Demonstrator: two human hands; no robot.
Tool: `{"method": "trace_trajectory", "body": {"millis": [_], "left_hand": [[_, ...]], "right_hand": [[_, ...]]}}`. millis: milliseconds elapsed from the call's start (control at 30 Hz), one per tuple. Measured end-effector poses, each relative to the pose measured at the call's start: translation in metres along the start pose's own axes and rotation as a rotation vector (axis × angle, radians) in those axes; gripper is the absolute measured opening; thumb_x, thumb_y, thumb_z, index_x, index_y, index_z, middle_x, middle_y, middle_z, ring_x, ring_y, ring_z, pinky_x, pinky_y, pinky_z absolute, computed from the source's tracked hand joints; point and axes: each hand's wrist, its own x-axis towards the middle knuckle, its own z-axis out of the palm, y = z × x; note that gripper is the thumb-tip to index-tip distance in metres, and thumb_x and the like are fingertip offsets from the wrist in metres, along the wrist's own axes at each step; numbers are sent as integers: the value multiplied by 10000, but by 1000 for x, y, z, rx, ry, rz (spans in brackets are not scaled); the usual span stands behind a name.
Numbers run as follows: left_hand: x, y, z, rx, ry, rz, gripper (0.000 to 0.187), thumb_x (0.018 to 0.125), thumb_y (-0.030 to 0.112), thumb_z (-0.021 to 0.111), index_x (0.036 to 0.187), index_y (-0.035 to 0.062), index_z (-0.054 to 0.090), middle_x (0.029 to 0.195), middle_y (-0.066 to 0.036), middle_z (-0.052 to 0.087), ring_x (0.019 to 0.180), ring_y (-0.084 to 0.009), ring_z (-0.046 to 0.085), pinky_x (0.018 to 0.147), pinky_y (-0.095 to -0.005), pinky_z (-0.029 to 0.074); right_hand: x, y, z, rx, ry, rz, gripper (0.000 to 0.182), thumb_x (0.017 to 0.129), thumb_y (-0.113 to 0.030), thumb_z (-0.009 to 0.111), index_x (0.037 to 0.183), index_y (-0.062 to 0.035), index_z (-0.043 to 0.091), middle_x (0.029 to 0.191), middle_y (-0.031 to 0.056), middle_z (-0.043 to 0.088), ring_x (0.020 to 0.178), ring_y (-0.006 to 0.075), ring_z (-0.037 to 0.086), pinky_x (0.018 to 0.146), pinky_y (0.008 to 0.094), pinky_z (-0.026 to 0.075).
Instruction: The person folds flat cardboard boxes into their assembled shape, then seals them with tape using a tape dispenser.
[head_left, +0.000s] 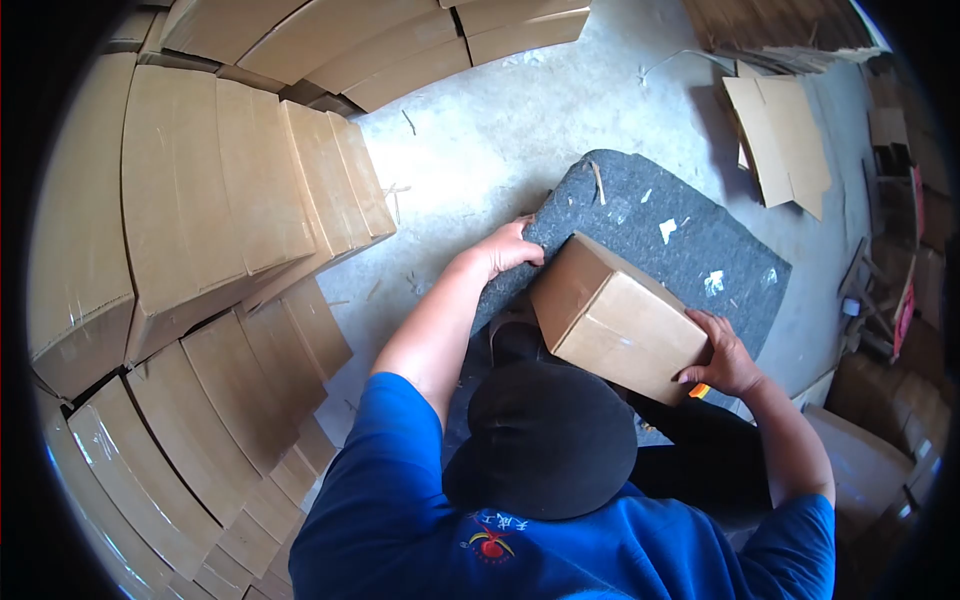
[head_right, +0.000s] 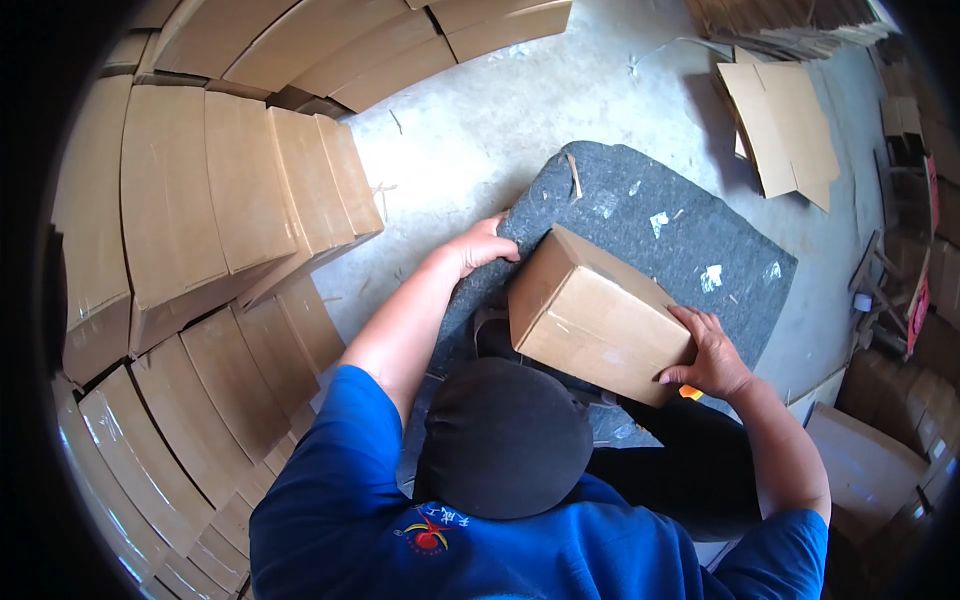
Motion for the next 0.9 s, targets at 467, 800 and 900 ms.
{"method": "trace_trajectory", "body": {"millis": [467, 800, 900], "left_hand": [[1, -4, -35, 1059, 941, 104, 311, 833, 205, 725, 1119, 117, 641, 1099, -100, 607, 1111, -308, 564, 949, -400, 449], [-61, -100, 62, 368, 296, 194, 710, 803, 76, 710, 1437, 15, 397, 1341, -212, 515, 1249, -341, 535, 993, -406, 488], [-45, -87, 68, -222, 206, -22, 787, 784, 110, 799, 1442, 28, 376, 1347, -146, 517, 1237, -261, 519, 1023, -359, 459]], "right_hand": [[11, 7, -6, 112, 55, 20, 1123, 531, -501, 913, 1433, -42, 428, 1361, 189, 508, 1265, 352, 500, 1093, 429, 411], [-22, 7, 5, -149, 314, -88, 910, 764, -197, 806, 1516, -99, 303, 1486, 219, 352, 1349, 424, 380, 1109, 486, 387], [-19, 16, 13, -123, 337, -88, 865, 820, -289, 753, 1525, -91, 293, 1503, 231, 323, 1365, 431, 354, 1114, 493, 368]]}}
